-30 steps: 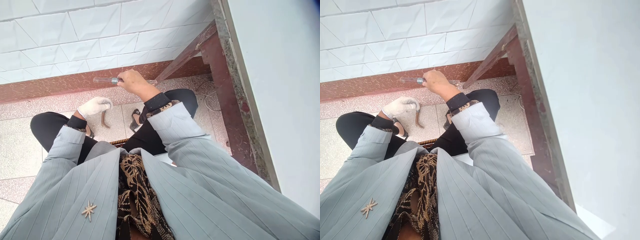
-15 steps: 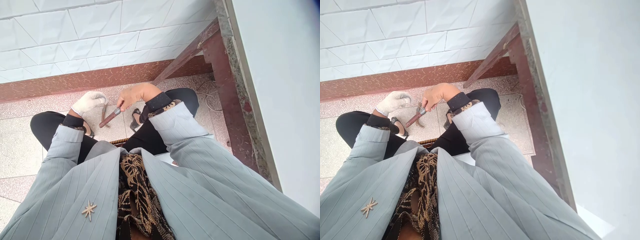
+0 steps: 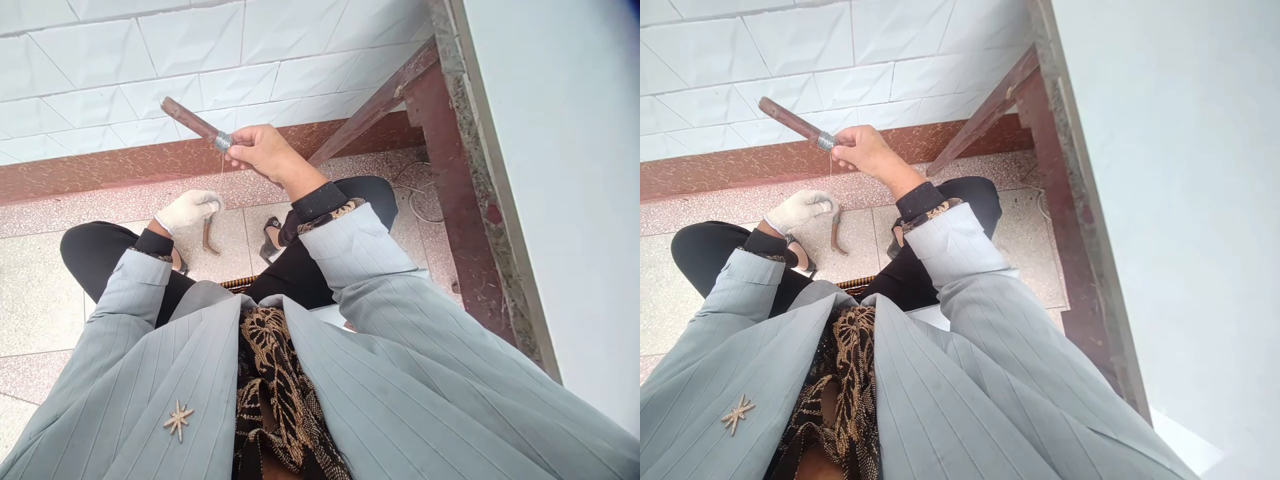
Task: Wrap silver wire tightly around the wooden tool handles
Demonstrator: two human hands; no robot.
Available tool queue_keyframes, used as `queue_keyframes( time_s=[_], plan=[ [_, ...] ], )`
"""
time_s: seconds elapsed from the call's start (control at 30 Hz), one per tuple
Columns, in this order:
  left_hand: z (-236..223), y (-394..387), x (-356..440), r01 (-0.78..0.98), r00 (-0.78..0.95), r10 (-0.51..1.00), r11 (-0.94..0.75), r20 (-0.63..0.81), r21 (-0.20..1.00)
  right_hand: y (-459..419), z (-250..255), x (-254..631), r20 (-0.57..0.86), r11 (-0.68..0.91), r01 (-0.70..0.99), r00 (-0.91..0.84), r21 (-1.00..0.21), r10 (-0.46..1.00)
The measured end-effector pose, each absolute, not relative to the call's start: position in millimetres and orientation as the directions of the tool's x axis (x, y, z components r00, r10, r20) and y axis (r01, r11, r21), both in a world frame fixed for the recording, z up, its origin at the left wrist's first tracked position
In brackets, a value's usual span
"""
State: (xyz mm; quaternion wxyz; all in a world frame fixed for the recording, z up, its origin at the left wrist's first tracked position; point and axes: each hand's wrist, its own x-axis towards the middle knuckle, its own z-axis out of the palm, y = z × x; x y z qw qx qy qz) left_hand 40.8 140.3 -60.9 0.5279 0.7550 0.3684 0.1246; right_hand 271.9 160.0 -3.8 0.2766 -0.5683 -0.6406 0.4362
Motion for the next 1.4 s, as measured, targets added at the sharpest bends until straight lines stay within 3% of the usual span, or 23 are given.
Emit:
queue_keyframes(
  time_s=[0.13,0.2,0.27,0.33,0.47,0.7,0.8,0.93,1.07,1.2,1.4],
  plan=[
    [-55,138,40,0.448,0.734,0.637,-0.195,-0.235,0.873,161,-11,266,-0.154,0.108,0.877,-0.201,-0.468,0.967],
    [-51,139,36,0.453,0.74,0.633,-0.219,-0.228,0.864,158,-13,265,-0.206,0.199,0.941,-0.26,-0.275,0.944],
    [-46,141,32,0.455,0.724,0.659,-0.233,-0.204,0.86,155,-14,264,-0.284,0.289,0.941,-0.33,-0.179,0.9],
    [-43,143,28,0.463,0.67,0.721,-0.218,-0.178,0.859,152,-13,264,-0.369,0.38,0.909,-0.417,-0.172,0.831],
    [-42,148,22,0.487,0.533,0.834,-0.166,-0.141,0.858,149,-4,266,-0.474,0.469,0.818,-0.575,-0.333,0.667],
    [-43,153,21,0.481,0.504,0.855,-0.156,-0.126,0.863,148,9,272,-0.412,0.481,0.598,-0.797,-0.641,0.442],
    [-51,156,21,0.479,0.507,0.852,-0.153,-0.13,0.864,146,15,275,-0.354,0.472,0.574,-0.805,-0.669,0.476],
    [-70,158,25,0.497,0.52,0.837,-0.135,-0.17,0.857,144,18,277,-0.225,0.413,0.61,-0.705,-0.676,0.672],
    [-77,146,39,0.437,0.591,0.773,-0.068,-0.229,0.897,149,9,271,-0.152,0.314,0.726,-0.498,-0.612,0.854],
    [-70,136,50,0.396,0.685,0.69,-0.086,-0.232,0.914,155,-8,263,-0.189,0.296,0.862,-0.399,-0.412,0.897],
    [-63,140,43,0.529,0.699,0.682,-0.293,-0.213,0.797,150,-12,258,-0.447,0.358,0.924,-0.38,-0.137,0.81]
  ],
)
